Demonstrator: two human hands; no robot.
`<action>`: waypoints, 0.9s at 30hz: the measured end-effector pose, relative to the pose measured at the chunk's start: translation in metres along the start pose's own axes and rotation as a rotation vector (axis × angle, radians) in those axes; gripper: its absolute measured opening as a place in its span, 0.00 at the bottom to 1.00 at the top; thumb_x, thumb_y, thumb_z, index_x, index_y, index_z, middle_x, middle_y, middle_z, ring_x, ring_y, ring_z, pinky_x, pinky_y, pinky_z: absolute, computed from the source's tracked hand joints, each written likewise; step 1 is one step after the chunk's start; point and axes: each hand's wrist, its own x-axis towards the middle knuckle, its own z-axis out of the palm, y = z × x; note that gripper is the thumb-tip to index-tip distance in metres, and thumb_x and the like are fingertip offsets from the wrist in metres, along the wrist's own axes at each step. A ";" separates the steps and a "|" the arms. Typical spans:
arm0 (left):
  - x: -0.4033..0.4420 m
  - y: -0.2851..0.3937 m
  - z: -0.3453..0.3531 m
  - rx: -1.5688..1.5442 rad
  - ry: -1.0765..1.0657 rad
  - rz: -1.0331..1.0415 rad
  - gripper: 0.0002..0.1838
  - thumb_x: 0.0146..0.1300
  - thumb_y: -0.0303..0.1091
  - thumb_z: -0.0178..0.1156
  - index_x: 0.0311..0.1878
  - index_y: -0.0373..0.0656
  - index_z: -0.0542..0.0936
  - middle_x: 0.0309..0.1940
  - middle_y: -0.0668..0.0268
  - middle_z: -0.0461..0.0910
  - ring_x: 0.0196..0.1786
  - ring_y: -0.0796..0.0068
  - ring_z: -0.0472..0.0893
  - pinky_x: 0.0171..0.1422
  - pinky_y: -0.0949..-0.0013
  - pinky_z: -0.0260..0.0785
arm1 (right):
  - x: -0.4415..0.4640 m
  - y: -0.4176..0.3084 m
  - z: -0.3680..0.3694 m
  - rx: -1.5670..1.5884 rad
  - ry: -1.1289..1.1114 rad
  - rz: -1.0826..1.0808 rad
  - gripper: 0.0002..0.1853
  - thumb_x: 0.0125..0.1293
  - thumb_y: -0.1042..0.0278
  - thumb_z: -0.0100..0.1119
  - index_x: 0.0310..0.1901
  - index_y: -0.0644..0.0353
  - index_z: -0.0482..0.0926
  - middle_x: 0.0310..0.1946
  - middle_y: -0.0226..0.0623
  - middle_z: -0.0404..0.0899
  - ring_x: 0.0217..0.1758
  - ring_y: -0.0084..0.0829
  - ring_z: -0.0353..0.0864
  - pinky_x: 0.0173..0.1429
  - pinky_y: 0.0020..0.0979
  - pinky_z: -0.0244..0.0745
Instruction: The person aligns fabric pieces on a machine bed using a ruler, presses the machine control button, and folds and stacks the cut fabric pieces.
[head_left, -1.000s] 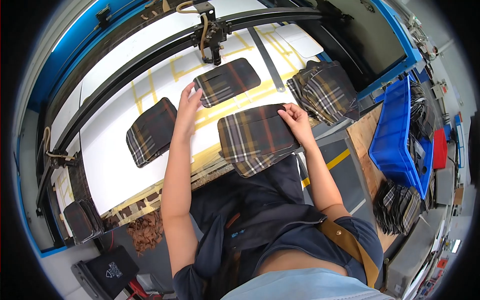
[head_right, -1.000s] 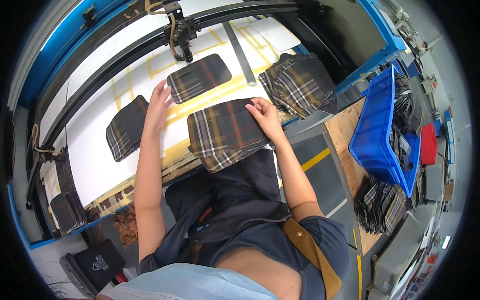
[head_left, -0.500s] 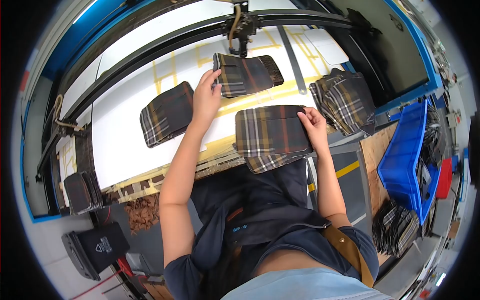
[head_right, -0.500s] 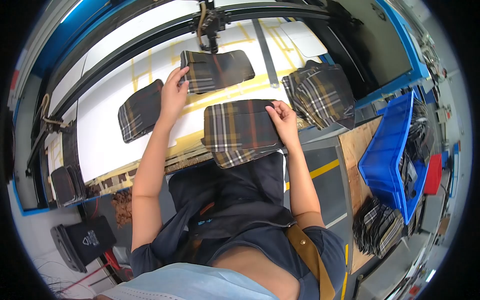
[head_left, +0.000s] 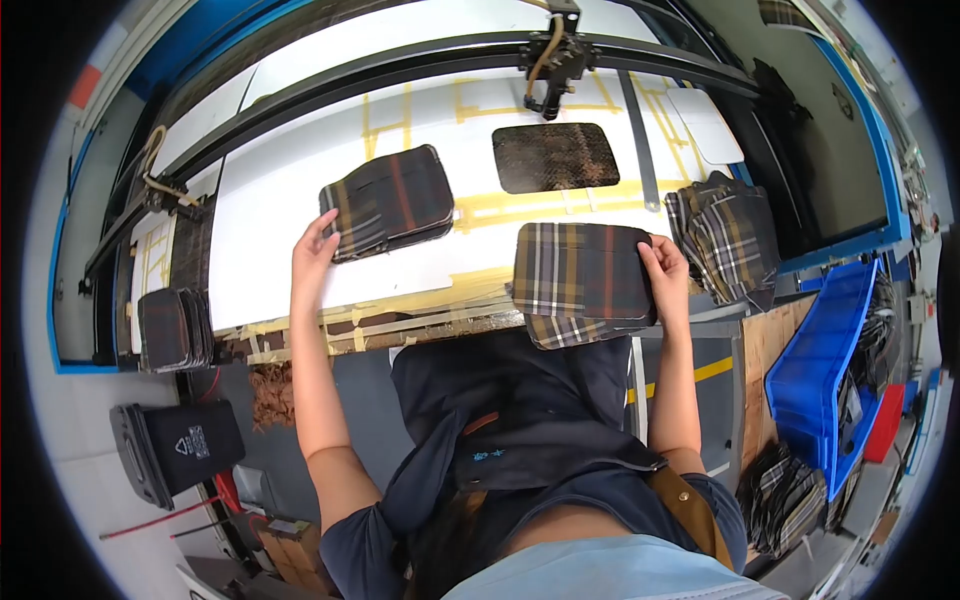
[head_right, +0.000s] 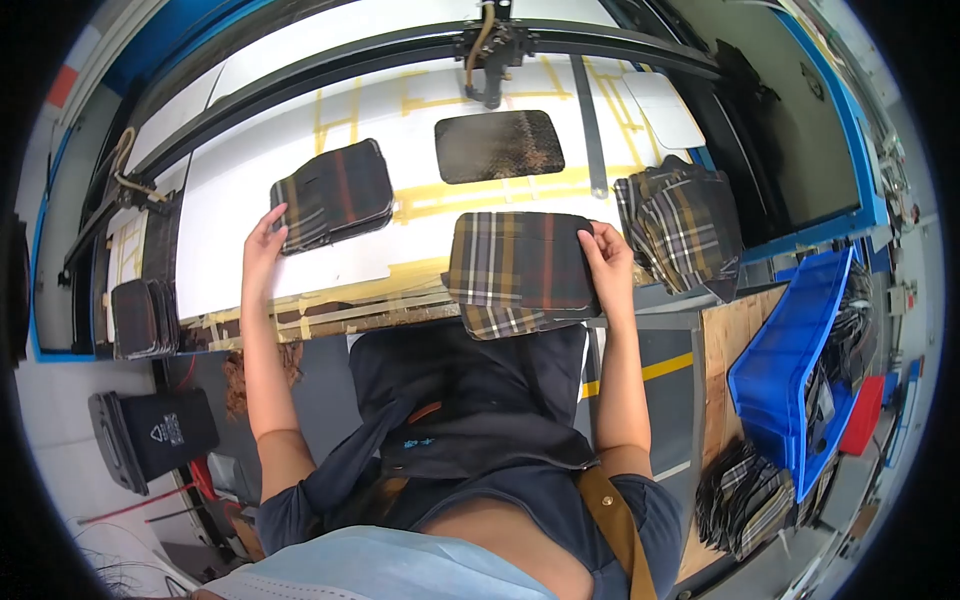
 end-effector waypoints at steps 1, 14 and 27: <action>0.004 -0.008 -0.004 0.057 0.015 0.007 0.24 0.66 0.25 0.60 0.66 0.42 0.74 0.49 0.69 0.80 0.37 0.84 0.70 0.48 0.80 0.68 | -0.001 -0.011 0.002 -0.027 -0.023 0.027 0.05 0.71 0.74 0.59 0.44 0.66 0.77 0.32 0.27 0.82 0.33 0.12 0.76 0.38 0.17 0.71; 0.007 0.053 0.179 -0.035 -0.628 0.111 0.42 0.69 0.51 0.59 0.75 0.36 0.53 0.54 0.49 0.79 0.52 0.64 0.81 0.56 0.61 0.72 | 0.090 -0.035 0.021 -0.395 -0.135 -0.196 0.05 0.68 0.72 0.62 0.38 0.64 0.77 0.26 0.23 0.75 0.31 0.12 0.69 0.37 0.18 0.66; 0.058 0.034 0.253 0.518 -0.021 0.492 0.14 0.65 0.33 0.56 0.51 0.42 0.82 0.38 0.54 0.85 0.40 0.52 0.83 0.46 0.55 0.76 | 0.184 0.006 0.055 -1.009 -0.008 -0.413 0.19 0.61 0.67 0.66 0.55 0.52 0.78 0.29 0.45 0.82 0.34 0.48 0.82 0.40 0.43 0.75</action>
